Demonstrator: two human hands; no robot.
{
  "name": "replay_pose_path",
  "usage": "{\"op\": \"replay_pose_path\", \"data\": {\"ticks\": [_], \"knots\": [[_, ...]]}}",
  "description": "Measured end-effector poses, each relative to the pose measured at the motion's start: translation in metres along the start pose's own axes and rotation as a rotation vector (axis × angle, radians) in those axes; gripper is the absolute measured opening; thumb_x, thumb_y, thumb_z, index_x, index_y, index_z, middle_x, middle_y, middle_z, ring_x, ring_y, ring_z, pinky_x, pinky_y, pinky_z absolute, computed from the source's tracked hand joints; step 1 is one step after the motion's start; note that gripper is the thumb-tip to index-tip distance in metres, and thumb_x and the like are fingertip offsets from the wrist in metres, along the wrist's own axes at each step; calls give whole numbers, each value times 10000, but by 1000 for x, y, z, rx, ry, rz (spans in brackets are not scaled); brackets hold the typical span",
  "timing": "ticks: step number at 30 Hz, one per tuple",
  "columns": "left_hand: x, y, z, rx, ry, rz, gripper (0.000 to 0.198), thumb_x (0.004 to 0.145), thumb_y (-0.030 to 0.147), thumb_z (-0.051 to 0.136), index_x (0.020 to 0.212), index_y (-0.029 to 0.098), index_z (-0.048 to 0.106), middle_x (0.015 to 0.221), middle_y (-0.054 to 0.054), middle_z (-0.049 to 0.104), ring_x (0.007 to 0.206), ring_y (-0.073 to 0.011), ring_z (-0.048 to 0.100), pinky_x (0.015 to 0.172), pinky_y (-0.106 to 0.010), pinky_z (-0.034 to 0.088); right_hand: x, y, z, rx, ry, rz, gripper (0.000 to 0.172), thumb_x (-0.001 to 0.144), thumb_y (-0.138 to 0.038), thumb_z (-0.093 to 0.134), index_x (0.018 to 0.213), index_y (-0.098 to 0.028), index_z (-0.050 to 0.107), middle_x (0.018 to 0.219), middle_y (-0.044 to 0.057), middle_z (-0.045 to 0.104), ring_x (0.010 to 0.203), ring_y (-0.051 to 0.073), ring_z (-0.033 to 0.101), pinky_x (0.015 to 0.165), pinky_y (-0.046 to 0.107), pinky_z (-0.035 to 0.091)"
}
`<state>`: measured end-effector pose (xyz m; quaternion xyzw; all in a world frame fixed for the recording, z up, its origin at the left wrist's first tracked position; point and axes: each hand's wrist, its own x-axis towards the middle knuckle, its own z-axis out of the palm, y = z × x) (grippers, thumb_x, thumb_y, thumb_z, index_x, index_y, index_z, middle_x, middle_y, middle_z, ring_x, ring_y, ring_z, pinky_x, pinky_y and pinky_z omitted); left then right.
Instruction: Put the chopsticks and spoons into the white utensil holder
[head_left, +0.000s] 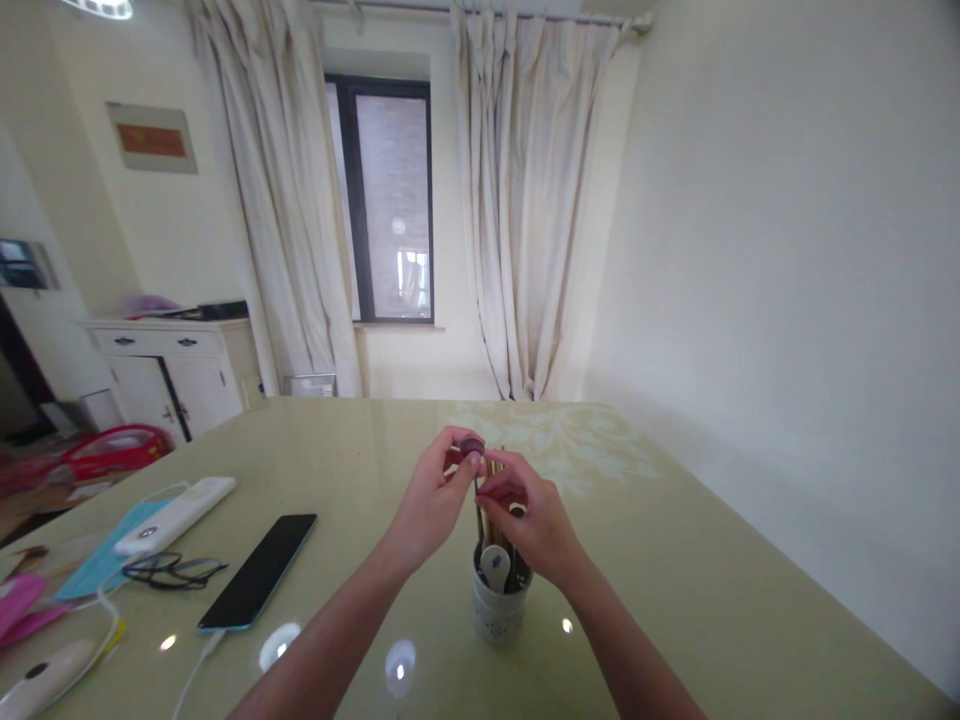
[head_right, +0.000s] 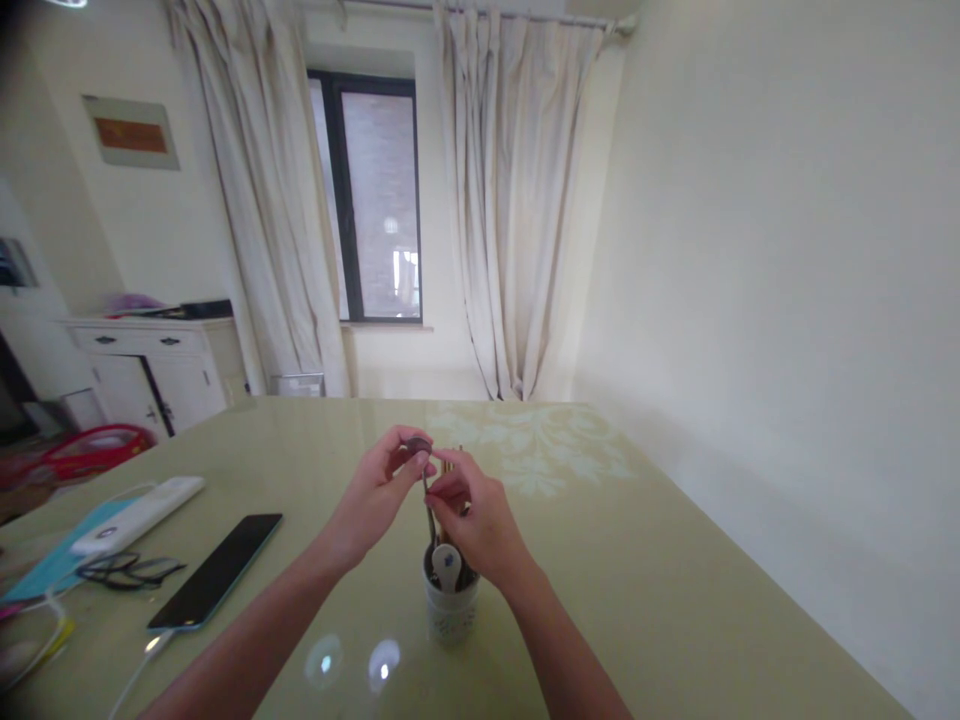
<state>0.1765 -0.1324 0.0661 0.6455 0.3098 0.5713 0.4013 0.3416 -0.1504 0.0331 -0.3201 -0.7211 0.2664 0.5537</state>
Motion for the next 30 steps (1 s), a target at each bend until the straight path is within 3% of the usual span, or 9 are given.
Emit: {"op": "replay_pose_path", "data": {"ticks": [3, 8, 10, 13, 17, 21, 26, 28, 30], "knots": [[-5, -6, -1, -1, -17, -76, 177, 905, 379, 676, 956, 214, 636, 942, -22, 665, 855, -186, 670, 752, -337, 595, -6, 1, -6, -52, 5, 28, 389, 935, -243, 725, 1318, -249, 655, 925, 37, 822, 819, 211, 791, 749, 329, 636], [-11, -25, -6, 72, 1, -193, 199, 859, 396, 674, 889, 205, 627, 919, -29, 650, 844, -196, 660, 719, -361, 629, -22, 26, -27, -132, 337, 34, 266, 1008, -413, 677, 1184, -216, 704, 832, 40, 770, 756, 206, 734, 727, 323, 602], [-13, -33, -7, 193, -7, -182, 171, 865, 372, 641, 885, 202, 639, 894, -37, 670, 822, -197, 657, 682, -330, 597, -30, 39, -33, -103, 358, 64, 308, 1024, -483, 641, 1152, -211, 711, 799, 32, 742, 746, 206, 712, 696, 312, 578], [-17, -42, -5, 348, -62, -166, 157, 874, 340, 619, 936, 200, 652, 880, -45, 716, 795, -198, 672, 647, -300, 538, -44, 52, -35, -56, 208, 112, 461, 1012, -619, 599, 1208, -216, 710, 890, 59, 747, 820, 228, 709, 737, 332, 568], [-23, -50, 0, 373, -119, -198, 201, 883, 380, 642, 980, 204, 632, 962, -58, 738, 805, -203, 696, 654, -306, 540, -57, 57, -33, 71, -51, 177, 900, 845, -864, 625, 1496, -245, 563, 1315, 141, 693, 1155, 329, 671, 927, 424, 559], [-27, -60, -3, 258, -77, -244, 361, 827, 480, 751, 1026, 204, 633, 1072, -79, 721, 869, -213, 696, 687, -312, 564, -61, 58, -31, 197, -239, 270, 1210, 644, -819, 857, 1616, -258, 405, 1534, 164, 561, 1353, 404, 563, 1093, 515, 486], [-27, -93, -5, -76, 170, -250, 607, 869, 772, 597, 981, 180, 667, 900, -52, 670, 772, -182, 630, 677, -308, 538, -61, 66, -22, 209, -335, 281, 1169, 510, -527, 1056, 1509, -226, 528, 1433, 145, 628, 1316, 398, 579, 1124, 508, 459], [-33, -112, -1, -107, 306, -236, 665, 853, 837, 555, 911, 183, 658, 782, -11, 609, 668, -157, 561, 609, -287, 485, -63, 70, -16, 212, -338, 282, 1089, 517, -458, 1059, 1454, -209, 563, 1329, 130, 679, 1233, 377, 629, 1085, 489, 487], [-42, -128, 4, -47, 328, -228, 664, 869, 846, 531, 880, 193, 649, 726, 14, 563, 634, -148, 515, 584, -273, 441, -66, 75, -12, 211, -331, 274, 1045, 562, -407, 1038, 1462, -208, 546, 1290, 117, 693, 1185, 353, 655, 1055, 474, 504]]}}
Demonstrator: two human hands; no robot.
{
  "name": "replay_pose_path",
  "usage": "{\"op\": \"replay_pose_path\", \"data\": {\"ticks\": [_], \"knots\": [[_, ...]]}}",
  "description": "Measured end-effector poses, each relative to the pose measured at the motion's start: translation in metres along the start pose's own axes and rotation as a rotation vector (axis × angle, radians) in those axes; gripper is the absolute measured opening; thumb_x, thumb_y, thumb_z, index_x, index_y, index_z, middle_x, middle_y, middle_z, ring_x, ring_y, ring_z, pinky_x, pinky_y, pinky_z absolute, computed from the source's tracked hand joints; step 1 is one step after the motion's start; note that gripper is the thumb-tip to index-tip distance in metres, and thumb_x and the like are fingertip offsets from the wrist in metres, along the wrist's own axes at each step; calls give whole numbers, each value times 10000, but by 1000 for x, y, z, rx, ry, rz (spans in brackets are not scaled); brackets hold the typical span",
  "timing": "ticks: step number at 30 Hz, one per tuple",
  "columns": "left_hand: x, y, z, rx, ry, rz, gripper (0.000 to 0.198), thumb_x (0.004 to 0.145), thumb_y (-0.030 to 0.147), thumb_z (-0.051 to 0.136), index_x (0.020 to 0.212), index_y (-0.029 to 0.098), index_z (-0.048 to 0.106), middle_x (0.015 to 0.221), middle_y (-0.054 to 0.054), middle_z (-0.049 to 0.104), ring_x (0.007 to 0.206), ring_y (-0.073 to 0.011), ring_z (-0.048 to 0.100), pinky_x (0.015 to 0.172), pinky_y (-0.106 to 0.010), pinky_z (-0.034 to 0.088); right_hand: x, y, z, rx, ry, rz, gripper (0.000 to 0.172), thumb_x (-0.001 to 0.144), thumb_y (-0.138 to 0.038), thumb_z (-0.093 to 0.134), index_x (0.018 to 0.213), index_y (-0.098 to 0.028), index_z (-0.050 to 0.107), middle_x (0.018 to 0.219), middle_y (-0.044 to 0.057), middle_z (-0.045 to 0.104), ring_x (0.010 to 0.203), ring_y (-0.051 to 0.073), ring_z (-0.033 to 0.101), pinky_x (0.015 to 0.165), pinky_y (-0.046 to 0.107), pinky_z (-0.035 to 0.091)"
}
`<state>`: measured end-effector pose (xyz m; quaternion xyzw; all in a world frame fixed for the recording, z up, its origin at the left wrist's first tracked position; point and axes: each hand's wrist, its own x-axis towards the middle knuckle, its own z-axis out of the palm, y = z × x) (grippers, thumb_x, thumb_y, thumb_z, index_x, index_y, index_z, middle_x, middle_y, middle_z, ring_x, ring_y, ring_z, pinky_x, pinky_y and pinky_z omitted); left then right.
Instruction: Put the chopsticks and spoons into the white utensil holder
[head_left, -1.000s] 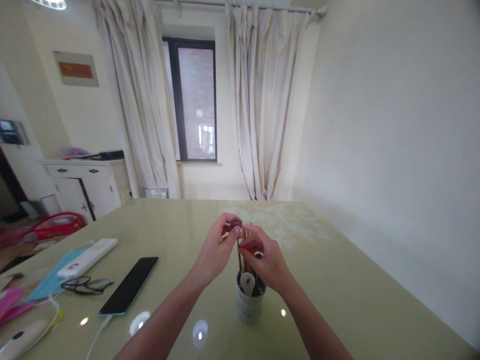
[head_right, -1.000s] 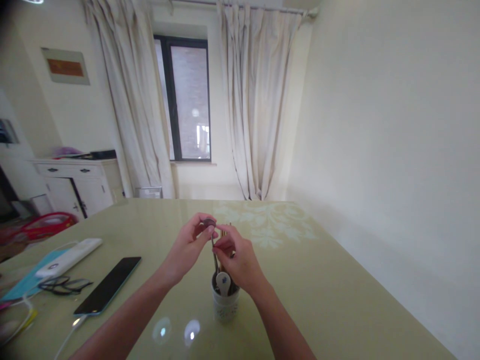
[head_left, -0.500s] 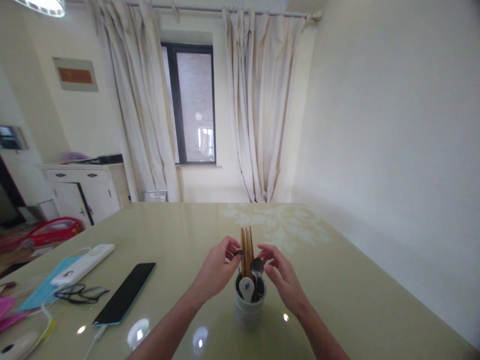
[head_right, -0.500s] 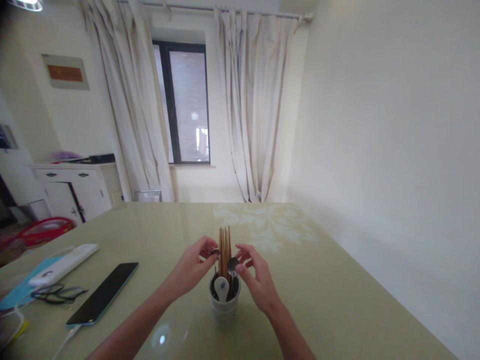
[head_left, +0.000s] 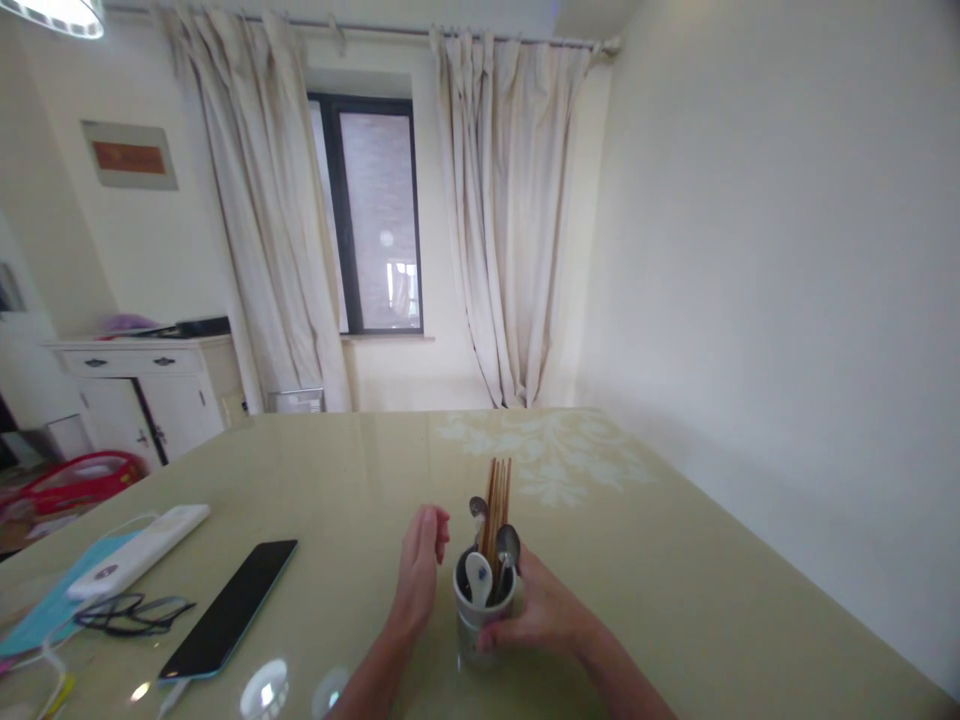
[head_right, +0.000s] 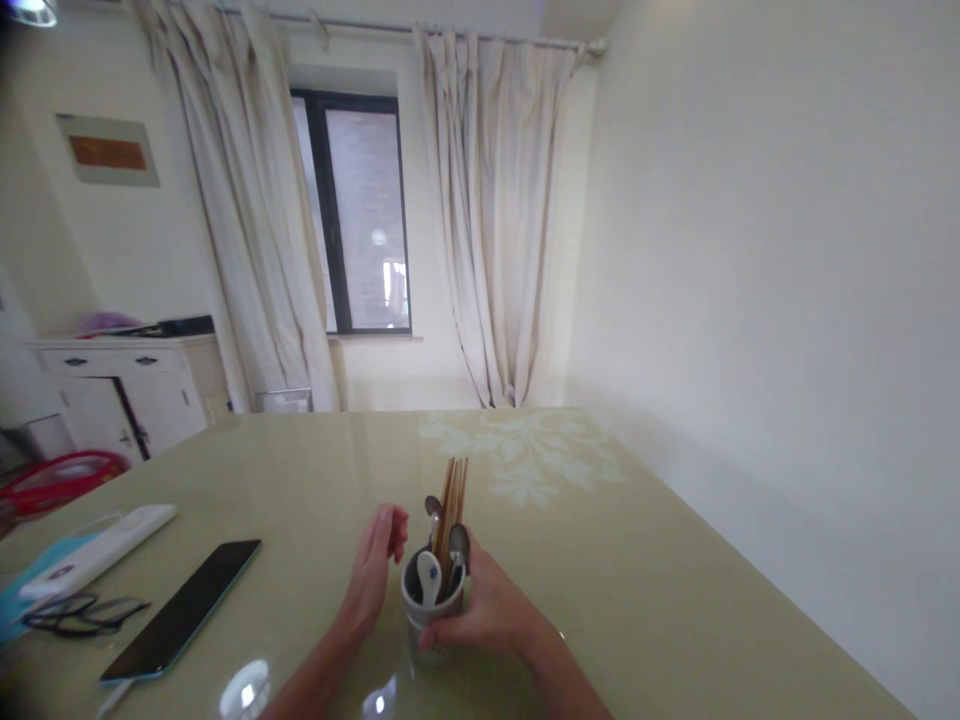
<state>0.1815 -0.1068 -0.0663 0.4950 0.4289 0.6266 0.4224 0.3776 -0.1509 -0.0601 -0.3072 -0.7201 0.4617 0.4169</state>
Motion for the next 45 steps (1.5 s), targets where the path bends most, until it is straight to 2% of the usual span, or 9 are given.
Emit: {"op": "replay_pose_path", "data": {"ticks": [4, 9, 14, 18, 26, 33, 36, 40, 45], "knots": [[-16, -22, 1, 123, -149, 42, 593, 966, 769, 459, 898, 207, 635, 752, 12, 557, 712, -166, 538, 657, -275, 452, -3, 7, -6, -42, 44, 4, 932, 656, -281, 953, 1482, -227, 526, 1334, 98, 688, 1209, 325, 654, 1082, 471, 492], [-20, -22, -3, 274, -248, 113, 562, 1002, 715, 418, 825, 210, 590, 720, 21, 516, 696, -165, 505, 655, -274, 407, -7, 21, -39, -111, 171, 84, 757, 690, -302, 902, 1374, -183, 602, 1236, 127, 733, 1129, 340, 687, 1042, 512, 524], [-6, -21, -11, 363, -129, 150, 573, 926, 764, 483, 689, 243, 443, 635, 61, 390, 608, -145, 412, 582, -268, 317, -13, 40, -80, -134, 369, 74, 769, 697, -398, 912, 1374, -214, 597, 1223, 145, 743, 1157, 370, 689, 1076, 586, 506], [3, -27, -17, 380, -31, 157, 583, 906, 783, 457, 665, 257, 391, 624, 69, 350, 596, -141, 389, 573, -268, 303, -15, 48, -93, -82, 509, 68, 843, 658, -468, 946, 1384, -258, 574, 1271, 150, 722, 1180, 377, 689, 1074, 604, 515], [8, -36, -17, 411, -20, 160, 585, 896, 793, 434, 656, 263, 375, 600, 75, 340, 569, -139, 390, 562, -268, 299, -9, 56, -86, -112, 615, 134, 845, 632, -435, 931, 1334, -233, 506, 1215, 128, 731, 1066, 338, 738, 992, 536, 593], [6, -38, -23, 458, -10, 182, 591, 912, 786, 445, 652, 259, 384, 594, 65, 361, 574, -142, 391, 571, -269, 282, -13, 64, -111, -247, 767, 169, 918, 638, -450, 782, 1446, -184, 434, 1244, 146, 737, 1081, 346, 749, 1040, 537, 557], [5, -37, -24, 495, -54, 202, 570, 927, 749, 455, 645, 258, 388, 578, 64, 367, 556, -141, 381, 572, -279, 258, -18, 67, -125, -375, 835, 212, 893, 629, -452, 737, 1435, -176, 471, 1219, 144, 754, 1114, 376, 741, 1060, 556, 533], [4, -40, -24, 528, -104, 238, 518, 938, 673, 483, 644, 258, 384, 562, 65, 374, 543, -139, 373, 573, -283, 242, -26, 74, -140, -397, 896, 233, 979, 621, -468, 705, 1501, -139, 426, 1270, 172, 737, 1174, 380, 722, 1087, 542, 512], [4, -42, -24, 541, -116, 251, 459, 944, 600, 480, 653, 259, 380, 561, 69, 372, 541, -136, 369, 576, -281, 244, -31, 73, -139, -381, 1016, 265, 1051, 588, -534, 779, 1504, -147, 441, 1247, 169, 743, 1136, 400, 736, 1011, 540, 558]]}}
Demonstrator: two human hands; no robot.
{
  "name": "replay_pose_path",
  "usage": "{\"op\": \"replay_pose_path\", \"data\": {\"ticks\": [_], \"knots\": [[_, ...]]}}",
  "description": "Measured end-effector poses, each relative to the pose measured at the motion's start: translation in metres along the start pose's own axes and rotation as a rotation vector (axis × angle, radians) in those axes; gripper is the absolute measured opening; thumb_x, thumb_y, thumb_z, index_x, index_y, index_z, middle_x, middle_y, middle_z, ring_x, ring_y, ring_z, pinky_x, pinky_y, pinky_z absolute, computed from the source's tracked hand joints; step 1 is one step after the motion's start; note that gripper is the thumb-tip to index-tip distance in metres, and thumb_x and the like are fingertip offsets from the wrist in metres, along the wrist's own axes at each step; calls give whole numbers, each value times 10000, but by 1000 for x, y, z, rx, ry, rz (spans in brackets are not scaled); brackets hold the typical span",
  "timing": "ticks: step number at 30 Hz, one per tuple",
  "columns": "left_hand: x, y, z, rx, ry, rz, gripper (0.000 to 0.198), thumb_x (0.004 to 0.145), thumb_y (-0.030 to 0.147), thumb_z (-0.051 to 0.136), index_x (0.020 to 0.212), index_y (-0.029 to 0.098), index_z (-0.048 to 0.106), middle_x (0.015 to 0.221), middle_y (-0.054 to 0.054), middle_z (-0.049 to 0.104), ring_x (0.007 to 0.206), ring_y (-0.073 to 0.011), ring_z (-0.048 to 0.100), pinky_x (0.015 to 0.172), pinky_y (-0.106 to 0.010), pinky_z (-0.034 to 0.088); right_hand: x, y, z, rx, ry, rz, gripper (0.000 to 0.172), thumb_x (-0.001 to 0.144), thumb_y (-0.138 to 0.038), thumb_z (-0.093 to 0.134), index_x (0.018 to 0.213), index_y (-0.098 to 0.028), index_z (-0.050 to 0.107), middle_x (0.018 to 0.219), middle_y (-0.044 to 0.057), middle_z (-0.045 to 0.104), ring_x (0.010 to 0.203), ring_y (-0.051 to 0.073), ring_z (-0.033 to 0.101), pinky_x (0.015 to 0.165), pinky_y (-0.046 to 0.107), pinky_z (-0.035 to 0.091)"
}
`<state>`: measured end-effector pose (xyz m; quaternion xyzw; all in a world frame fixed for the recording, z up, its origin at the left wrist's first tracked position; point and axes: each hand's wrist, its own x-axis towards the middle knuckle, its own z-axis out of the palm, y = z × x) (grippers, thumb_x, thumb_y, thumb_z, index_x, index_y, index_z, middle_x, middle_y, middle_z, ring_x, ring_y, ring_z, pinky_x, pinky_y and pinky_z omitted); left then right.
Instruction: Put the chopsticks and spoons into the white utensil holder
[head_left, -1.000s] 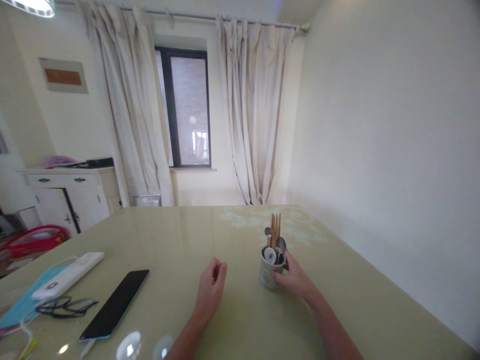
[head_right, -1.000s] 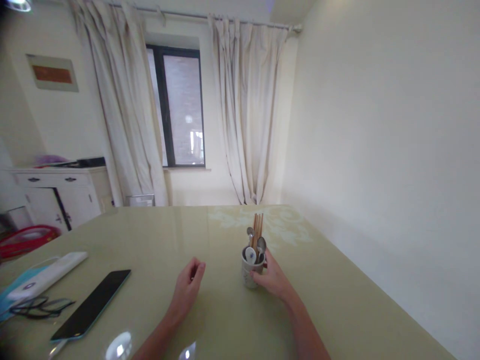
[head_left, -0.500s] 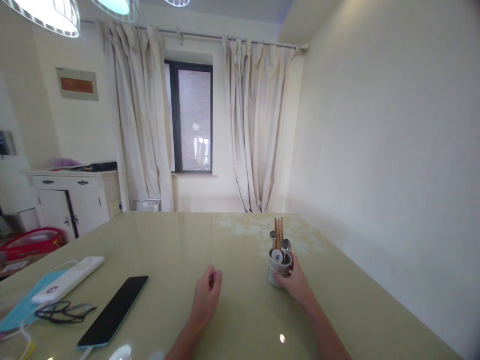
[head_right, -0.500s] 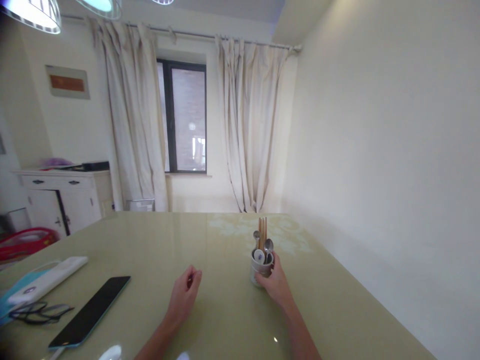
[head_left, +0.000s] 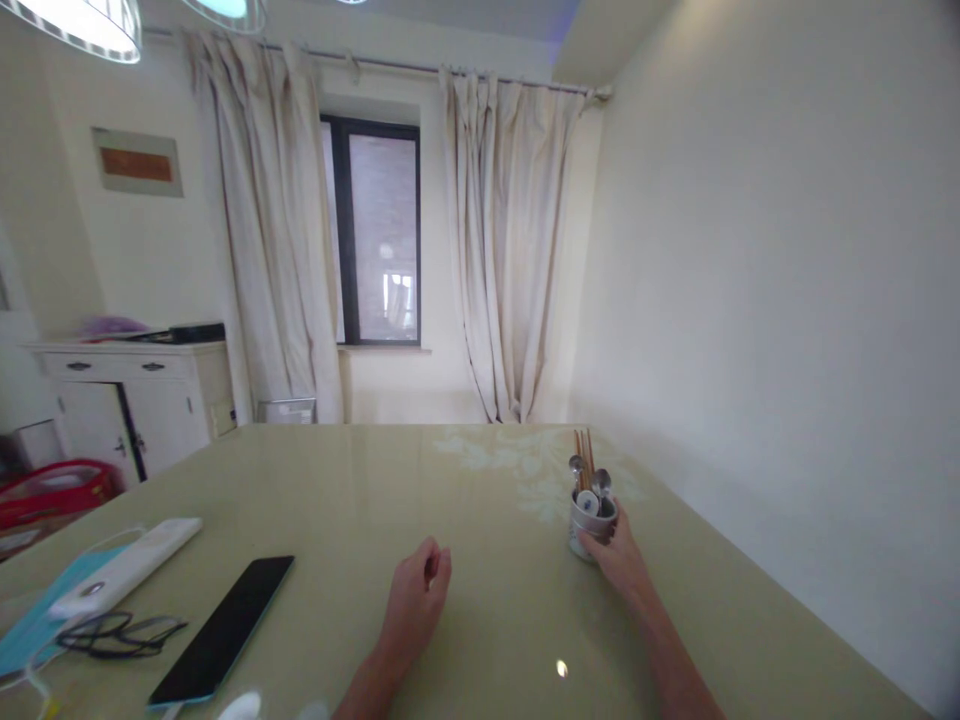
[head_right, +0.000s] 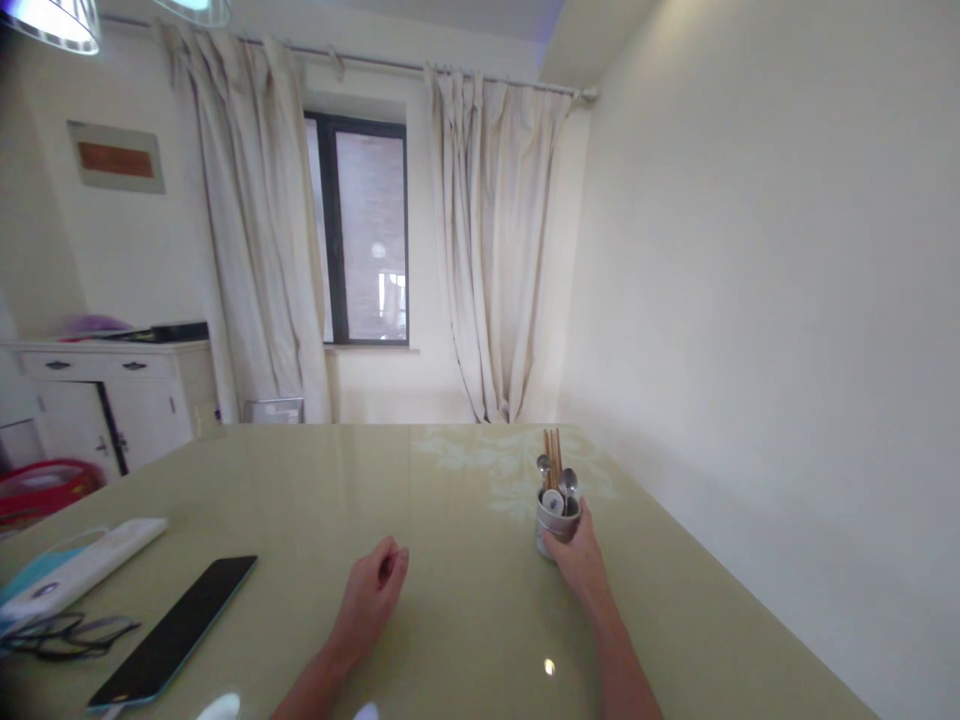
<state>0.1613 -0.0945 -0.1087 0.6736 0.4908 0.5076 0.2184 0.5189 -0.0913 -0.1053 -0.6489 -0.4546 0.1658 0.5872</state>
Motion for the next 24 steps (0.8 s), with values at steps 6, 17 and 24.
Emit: {"op": "replay_pose_path", "data": {"ticks": [6, 17, 24], "knots": [[-3, 7, 1, -1, -42, 26, 430, 945, 558, 489, 661, 259, 367, 556, 69, 384, 533, -132, 376, 573, -274, 256, -9, -14, 2, -84, 89, -14, 881, 605, -623, 794, 1322, -157, 582, 1183, 176, 760, 1093, 413, 733, 980, 534, 568], [-1, 11, -4, 35, -2, 15, 549, 931, 650, 458, 575, 261, 307, 501, 80, 247, 484, -123, 262, 565, -307, 178, -4, -9, 8, -88, 281, -61, 1191, 554, -748, 837, 1480, -97, 466, 1371, 251, 627, 1254, 460, 618, 1072, 576, 505], [-6, 18, -7, 31, 56, 51, 581, 958, 613, 451, 527, 258, 288, 496, 58, 236, 471, -131, 246, 572, -329, 189, -11, -23, 15, -98, 350, -151, 1220, 613, -770, 824, 1521, -52, 437, 1477, 292, 513, 1381, 475, 488, 1196, 589, 377]]}}
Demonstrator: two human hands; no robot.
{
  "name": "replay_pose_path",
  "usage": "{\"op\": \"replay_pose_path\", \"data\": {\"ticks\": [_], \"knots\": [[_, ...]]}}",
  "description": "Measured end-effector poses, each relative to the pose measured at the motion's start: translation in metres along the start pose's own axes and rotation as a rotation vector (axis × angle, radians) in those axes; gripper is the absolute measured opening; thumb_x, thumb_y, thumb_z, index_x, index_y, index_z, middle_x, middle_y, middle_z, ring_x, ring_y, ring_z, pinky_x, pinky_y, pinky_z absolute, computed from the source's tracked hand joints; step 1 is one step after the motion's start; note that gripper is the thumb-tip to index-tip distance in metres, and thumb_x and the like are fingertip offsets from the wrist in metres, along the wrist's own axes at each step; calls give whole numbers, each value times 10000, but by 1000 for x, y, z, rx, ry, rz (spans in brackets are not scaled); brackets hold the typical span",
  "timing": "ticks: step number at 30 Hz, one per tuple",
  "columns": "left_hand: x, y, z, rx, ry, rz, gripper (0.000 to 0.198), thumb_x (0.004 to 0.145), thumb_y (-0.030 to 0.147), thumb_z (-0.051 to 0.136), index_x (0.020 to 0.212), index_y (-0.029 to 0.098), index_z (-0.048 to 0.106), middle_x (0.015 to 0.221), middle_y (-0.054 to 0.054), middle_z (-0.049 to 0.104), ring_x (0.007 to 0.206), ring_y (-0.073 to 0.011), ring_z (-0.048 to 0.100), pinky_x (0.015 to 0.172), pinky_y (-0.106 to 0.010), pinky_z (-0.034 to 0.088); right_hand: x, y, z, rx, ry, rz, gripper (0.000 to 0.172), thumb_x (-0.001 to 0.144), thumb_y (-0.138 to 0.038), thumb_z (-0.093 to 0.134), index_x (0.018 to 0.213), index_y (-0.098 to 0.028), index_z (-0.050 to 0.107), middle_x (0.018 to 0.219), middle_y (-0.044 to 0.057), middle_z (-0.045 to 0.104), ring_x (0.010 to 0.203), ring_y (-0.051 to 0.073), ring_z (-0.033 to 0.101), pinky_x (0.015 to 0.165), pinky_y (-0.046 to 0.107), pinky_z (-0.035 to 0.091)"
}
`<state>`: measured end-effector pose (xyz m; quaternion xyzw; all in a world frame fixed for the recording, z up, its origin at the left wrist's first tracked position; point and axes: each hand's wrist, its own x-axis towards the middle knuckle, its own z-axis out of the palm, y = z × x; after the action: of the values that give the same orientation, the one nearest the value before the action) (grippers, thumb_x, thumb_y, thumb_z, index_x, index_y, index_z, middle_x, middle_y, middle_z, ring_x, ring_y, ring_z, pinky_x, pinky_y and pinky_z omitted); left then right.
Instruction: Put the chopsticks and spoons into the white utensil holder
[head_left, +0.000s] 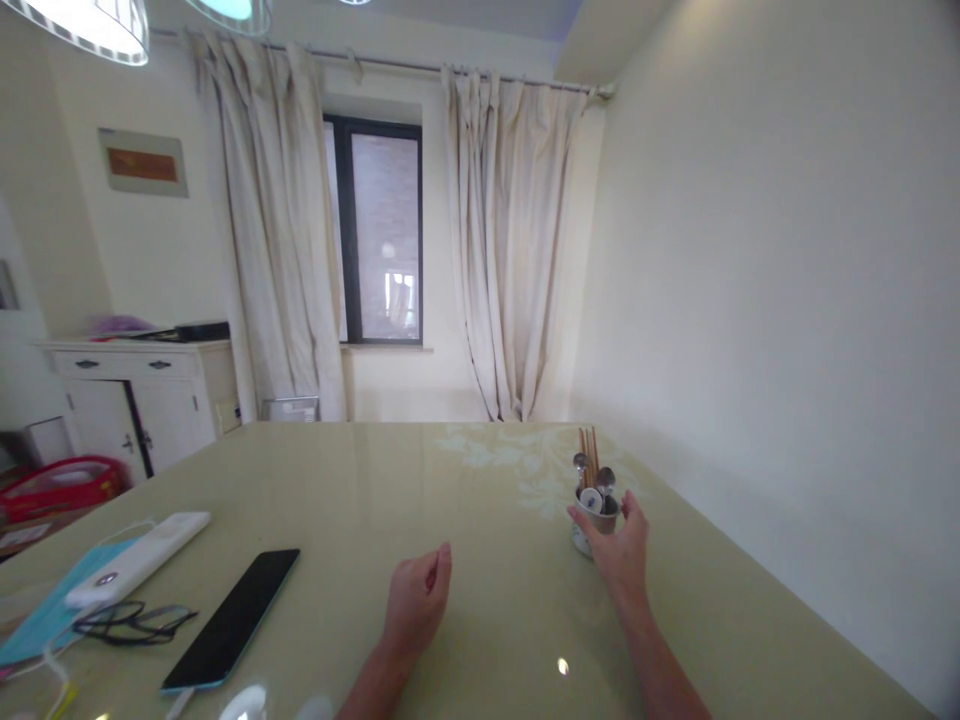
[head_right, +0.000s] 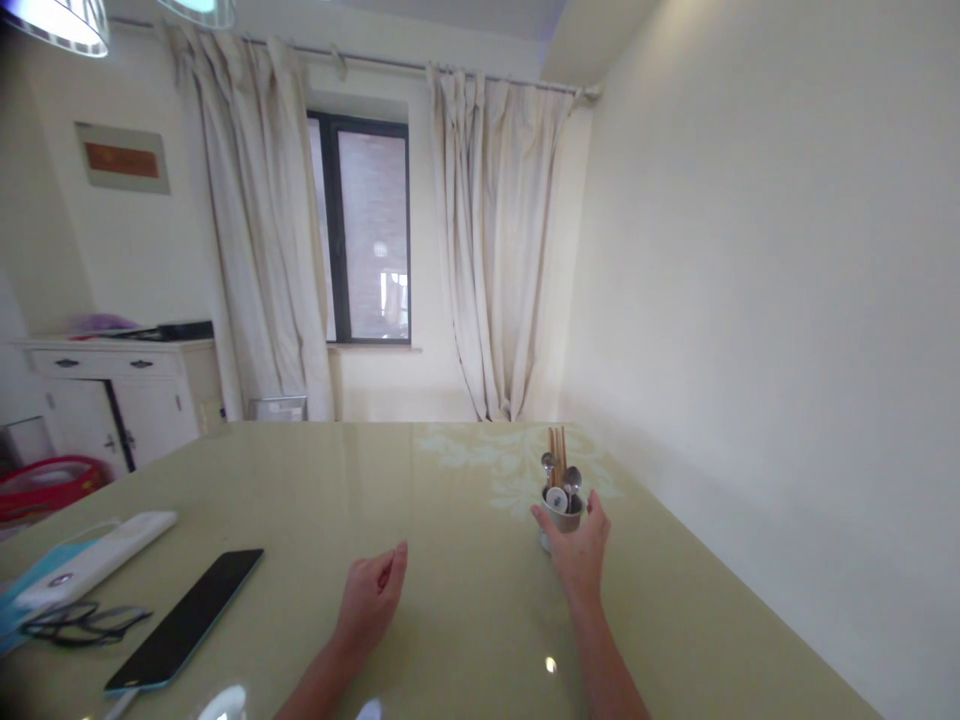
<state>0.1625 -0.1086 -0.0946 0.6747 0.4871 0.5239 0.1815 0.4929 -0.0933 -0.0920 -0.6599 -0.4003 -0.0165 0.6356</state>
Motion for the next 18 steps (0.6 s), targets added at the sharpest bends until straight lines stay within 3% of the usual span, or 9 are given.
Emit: {"op": "replay_pose_path", "data": {"ticks": [5, 7, 10, 14, 18], "knots": [[-1, -1, 0, 30, 105, -51, 434, 976, 519, 437, 661, 252, 570, 596, -1, 517, 583, -192, 506, 640, -308, 343, 3, 5, 8, 87, -67, 99, 1194, 577, -752, 818, 1473, -51, 456, 1463, 287, 545, 1339, 460, 560, 1140, 549, 464], [1, -5, 1, 37, 107, -138, 367, 979, 464, 410, 897, 248, 695, 622, 10, 538, 600, -207, 546, 661, -306, 389, 3, 7, 10, 97, -99, 118, 1107, 573, -711, 826, 1423, -84, 496, 1410, 254, 608, 1289, 435, 608, 1106, 526, 497], [5, -14, 3, 21, 145, -139, 412, 943, 310, 379, 1204, 209, 681, 716, 9, 558, 653, -209, 581, 697, -315, 462, 2, 8, 9, 69, -144, 161, 876, 611, -656, 813, 1277, -133, 590, 1212, 194, 728, 1135, 420, 695, 994, 538, 558], [10, -23, 4, -34, 249, -45, 477, 795, 151, 420, 1180, 196, 698, 924, -62, 618, 832, -219, 621, 811, -351, 527, -3, 3, 10, 76, -180, 155, 669, 619, -624, 822, 1105, -199, 647, 998, 127, 774, 985, 416, 738, 861, 537, 596], [9, -25, 7, -86, 208, -39, 444, 748, 150, 460, 1118, 194, 703, 927, -66, 639, 778, -212, 595, 771, -355, 536, -20, -12, 18, 120, -280, 98, 596, 610, -586, 858, 1029, -216, 650, 964, 104, 767, 937, 388, 744, 842, 522, 605]]}}
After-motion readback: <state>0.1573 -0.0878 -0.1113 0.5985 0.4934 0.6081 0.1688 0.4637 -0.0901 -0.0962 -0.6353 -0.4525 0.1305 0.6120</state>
